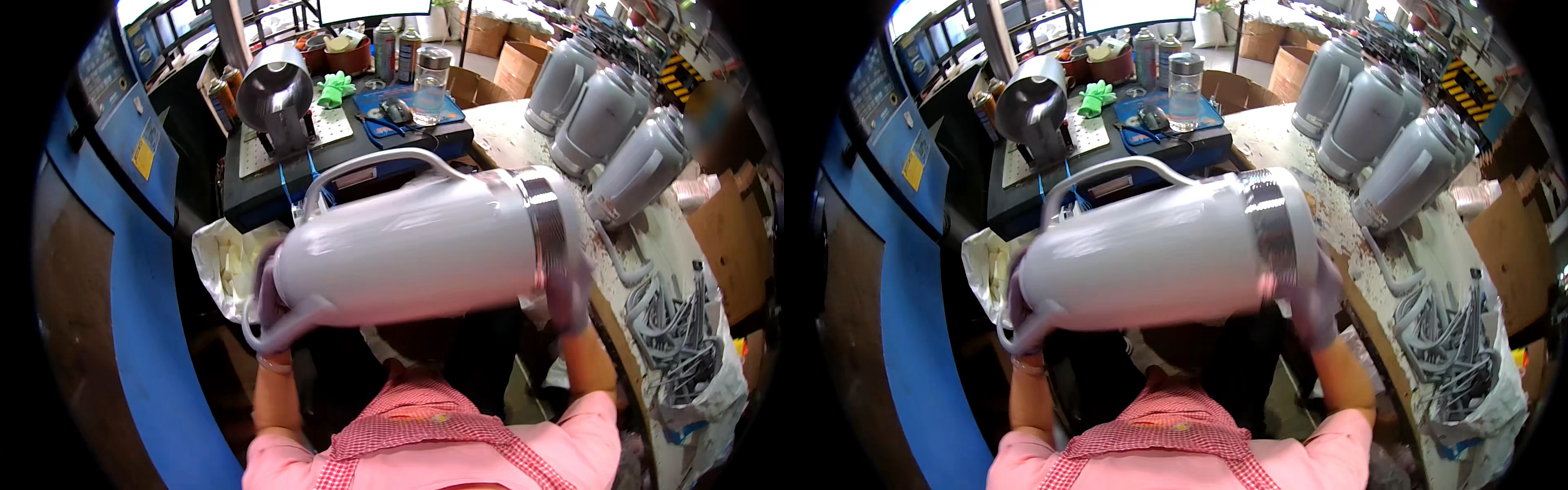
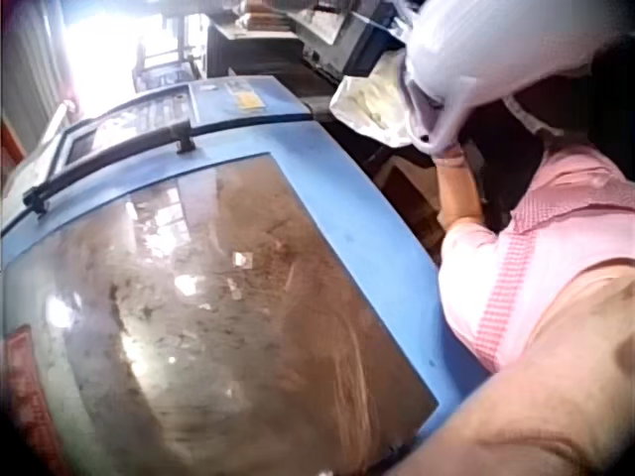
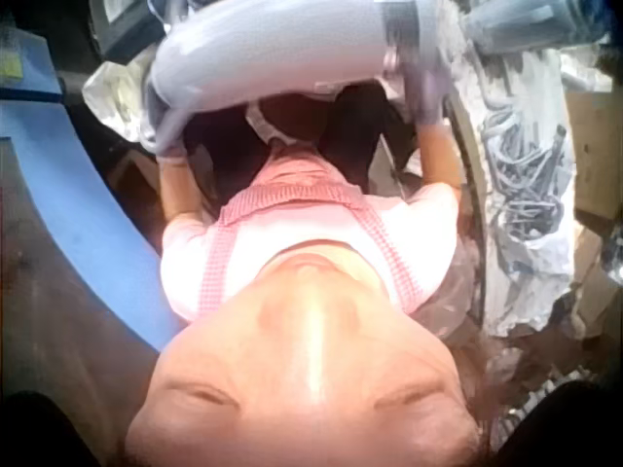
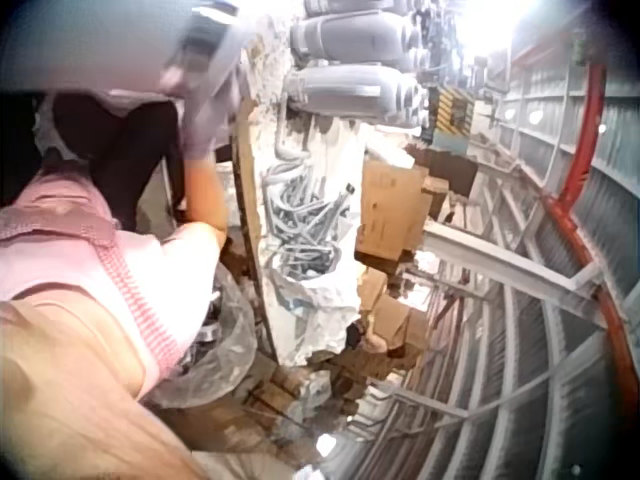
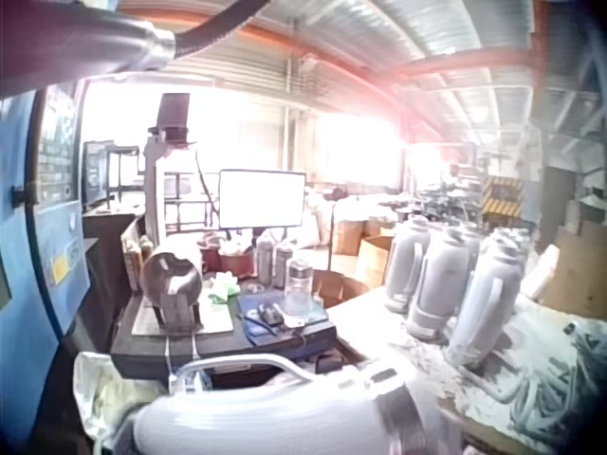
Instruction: The person assembles white electric kettles by inserting a circular metal gasket into the kettle's opening and attaching a plastic handle. The person handles the kettle and parts by hand, repeating the process for multiple units in a workshop setting.
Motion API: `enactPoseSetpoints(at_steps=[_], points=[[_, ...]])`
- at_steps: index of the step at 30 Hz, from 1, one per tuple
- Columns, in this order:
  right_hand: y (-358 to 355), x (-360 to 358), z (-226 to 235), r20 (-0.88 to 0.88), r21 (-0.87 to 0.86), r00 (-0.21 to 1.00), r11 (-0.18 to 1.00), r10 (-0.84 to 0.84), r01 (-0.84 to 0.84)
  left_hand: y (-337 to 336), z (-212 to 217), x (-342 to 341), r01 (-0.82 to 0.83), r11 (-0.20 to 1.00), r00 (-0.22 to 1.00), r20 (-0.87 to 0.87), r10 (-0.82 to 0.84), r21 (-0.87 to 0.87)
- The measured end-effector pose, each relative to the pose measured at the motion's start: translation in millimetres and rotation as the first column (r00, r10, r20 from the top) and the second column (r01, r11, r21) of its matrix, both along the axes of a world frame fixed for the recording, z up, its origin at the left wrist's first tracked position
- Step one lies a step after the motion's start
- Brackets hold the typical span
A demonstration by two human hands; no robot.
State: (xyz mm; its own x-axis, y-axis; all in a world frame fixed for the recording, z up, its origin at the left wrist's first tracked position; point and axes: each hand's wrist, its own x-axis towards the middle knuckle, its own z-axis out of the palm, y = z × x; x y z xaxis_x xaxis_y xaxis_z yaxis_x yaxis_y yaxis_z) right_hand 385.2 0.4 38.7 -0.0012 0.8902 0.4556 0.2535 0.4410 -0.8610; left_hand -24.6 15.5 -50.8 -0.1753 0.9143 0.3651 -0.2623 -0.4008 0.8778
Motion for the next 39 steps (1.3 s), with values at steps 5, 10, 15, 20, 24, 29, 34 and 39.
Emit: enactPoseSetpoints(at_steps=[5, 10, 15, 20, 24, 29, 34, 39], points=[[21, 21, -27, -0.308, -0.487, 0.927, 0.801, 0.215, -0.348, 6, 30, 2, -0.126, 0.991, 0.966, 0.232, 0.114, 0.038], [2, -4, -32, 0.382, 0.301, 0.888, 0.874, 0.257, -0.382, 16, -44, -47, -0.389, 0.878, 0.675, -0.561, 0.478, 0.279], [16, -10, -106, -0.122, -0.352, 0.992, 0.933, 0.027, -0.068, -5, 17, 6, -0.323, 0.868, 0.946, 0.095, 0.311, 0.378], [9, -39, -120, -0.06, -0.969, 0.893, 0.19, 0.446, -0.16, -13, 97, 31, 0.044, 0.818, 0.987, -0.149, 0.052, 0.574], [16, -14, -156, 0.395, -0.511, 0.808, 0.836, 0.438, -0.203, -2, 105, 32, 0.108, 0.91, 0.993, -0.083, -0.082, 0.4], [-35, -44, -60, 0.079, 0.106, 0.793, 0.786, 0.604, -0.609, -7, 112, 64, 0.074, 0.964, 0.989, 0.103, -0.104, 0.255], [-65, -25, -68, -0.485, -0.074, 0.813, 0.912, 0.322, -0.404, 51, 57, 47, -0.223, 0.884, 0.966, 0.212, 0.146, 0.41], [-40, 12, -24, -0.86, -0.04, 0.498, 0.987, -0.112, 0.153, 15, 41, 105, 0.609, 0.728, 0.422, -0.906, 0.039, 0.315]])
